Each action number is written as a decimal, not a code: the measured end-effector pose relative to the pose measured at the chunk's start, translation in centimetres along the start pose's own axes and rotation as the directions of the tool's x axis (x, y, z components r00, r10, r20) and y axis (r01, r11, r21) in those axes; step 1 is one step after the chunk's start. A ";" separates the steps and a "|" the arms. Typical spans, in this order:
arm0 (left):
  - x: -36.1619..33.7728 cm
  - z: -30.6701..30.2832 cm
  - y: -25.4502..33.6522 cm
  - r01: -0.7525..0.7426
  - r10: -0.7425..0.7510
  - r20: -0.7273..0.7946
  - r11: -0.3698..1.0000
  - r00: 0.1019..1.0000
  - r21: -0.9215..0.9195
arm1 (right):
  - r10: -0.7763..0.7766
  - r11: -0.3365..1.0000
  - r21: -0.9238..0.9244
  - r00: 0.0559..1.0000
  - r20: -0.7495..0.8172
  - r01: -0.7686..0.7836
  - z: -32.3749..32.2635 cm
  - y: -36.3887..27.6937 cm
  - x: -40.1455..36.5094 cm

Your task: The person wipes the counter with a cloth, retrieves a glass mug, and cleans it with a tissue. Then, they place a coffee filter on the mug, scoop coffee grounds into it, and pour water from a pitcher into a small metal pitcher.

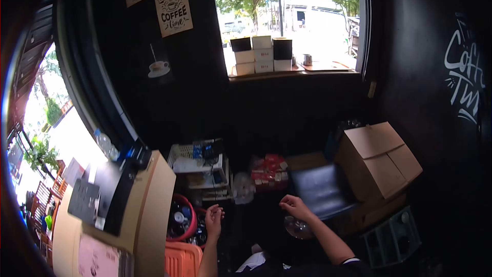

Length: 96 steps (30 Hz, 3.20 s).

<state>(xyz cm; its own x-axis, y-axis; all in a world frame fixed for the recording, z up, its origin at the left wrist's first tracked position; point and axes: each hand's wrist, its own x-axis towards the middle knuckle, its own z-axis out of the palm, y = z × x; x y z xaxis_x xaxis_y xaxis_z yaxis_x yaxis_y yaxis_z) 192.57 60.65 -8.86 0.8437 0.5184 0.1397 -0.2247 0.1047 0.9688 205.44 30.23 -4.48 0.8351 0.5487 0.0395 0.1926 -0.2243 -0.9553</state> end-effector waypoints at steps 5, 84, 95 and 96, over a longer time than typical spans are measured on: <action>15.7 6.1 4.2 -0.208 0.208 0.136 0.978 0.969 -0.010 | -0.322 0.941 -0.156 0.936 -0.142 0.300 -5.1 -5.9 13.9; 14.7 13.2 14.7 0.248 -0.167 0.293 0.931 0.942 -0.267 | -0.166 0.703 0.707 0.951 0.263 -0.073 -4.5 -14.2 16.9; -15.1 12.6 14.3 -0.002 -0.107 -0.352 0.955 0.930 -0.297 | -0.283 0.672 0.611 0.616 0.735 -0.420 3.4 -10.6 1.5; -17.9 12.1 14.2 0.015 -0.149 -0.417 0.952 0.897 -0.306 | -0.227 0.679 0.553 0.577 0.784 -0.483 4.4 -10.5 -0.4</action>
<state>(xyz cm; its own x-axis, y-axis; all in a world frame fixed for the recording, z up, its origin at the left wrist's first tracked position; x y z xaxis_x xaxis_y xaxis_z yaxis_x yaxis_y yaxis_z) 180.13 42.60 4.88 0.5865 0.8032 -0.1041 -0.3503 0.3675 0.8615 200.85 35.91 4.28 0.0343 0.9994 0.0101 -0.5577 0.0275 -0.8296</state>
